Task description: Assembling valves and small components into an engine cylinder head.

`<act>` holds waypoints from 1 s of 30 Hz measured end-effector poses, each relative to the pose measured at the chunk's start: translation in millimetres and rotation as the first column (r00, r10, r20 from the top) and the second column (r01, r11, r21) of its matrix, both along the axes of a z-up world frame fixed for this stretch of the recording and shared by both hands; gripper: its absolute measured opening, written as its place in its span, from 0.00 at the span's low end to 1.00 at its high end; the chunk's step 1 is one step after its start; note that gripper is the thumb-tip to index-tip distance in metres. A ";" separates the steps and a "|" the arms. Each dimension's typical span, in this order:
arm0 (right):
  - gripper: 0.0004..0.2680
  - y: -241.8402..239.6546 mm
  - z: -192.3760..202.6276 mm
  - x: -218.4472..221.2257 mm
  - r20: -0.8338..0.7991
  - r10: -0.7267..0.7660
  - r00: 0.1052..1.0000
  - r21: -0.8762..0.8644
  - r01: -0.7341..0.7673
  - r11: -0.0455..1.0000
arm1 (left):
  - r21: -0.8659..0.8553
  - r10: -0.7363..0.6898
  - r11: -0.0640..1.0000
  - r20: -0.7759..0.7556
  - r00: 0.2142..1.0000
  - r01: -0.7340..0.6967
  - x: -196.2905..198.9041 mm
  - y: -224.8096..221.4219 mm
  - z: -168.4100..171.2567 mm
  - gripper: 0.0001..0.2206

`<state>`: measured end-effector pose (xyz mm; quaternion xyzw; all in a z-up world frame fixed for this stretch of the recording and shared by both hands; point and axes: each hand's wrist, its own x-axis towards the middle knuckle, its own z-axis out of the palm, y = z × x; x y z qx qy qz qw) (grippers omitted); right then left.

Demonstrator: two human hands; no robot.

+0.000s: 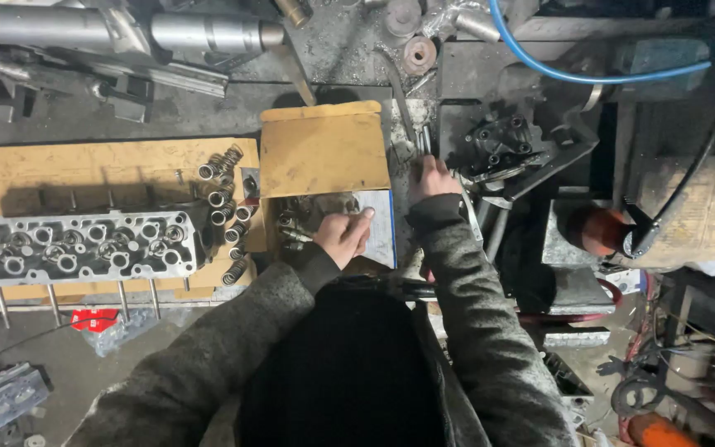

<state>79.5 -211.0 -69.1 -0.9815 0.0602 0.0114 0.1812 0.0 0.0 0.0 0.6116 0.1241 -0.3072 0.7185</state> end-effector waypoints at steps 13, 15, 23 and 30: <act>0.08 -33.9 164.3 -136.4 0.314 0.162 0.935 0.498 -0.308 0.811 | 0.346 -0.432 0.878 0.272 0.860 0.332 1.1 -9.7 25.7 0.28; 0.19 -86.2 142.7 -164.3 0.388 -0.620 0.681 0.597 0.327 0.733 | 0.387 -0.541 0.833 0.425 0.726 0.395 -8.8 0.3 40.6 0.26; 0.29 -281.0 58.9 -109.2 0.413 -0.444 0.796 0.415 0.269 0.869 | 0.377 -0.397 0.890 0.362 0.843 0.257 -31.9 36.3 59.9 0.23; 0.21 -41.3 249.5 -157.2 0.587 -0.258 0.767 0.306 0.085 0.948 | 0.358 -0.115 0.933 0.366 0.923 -0.026 -67.1 96.3 116.1 0.16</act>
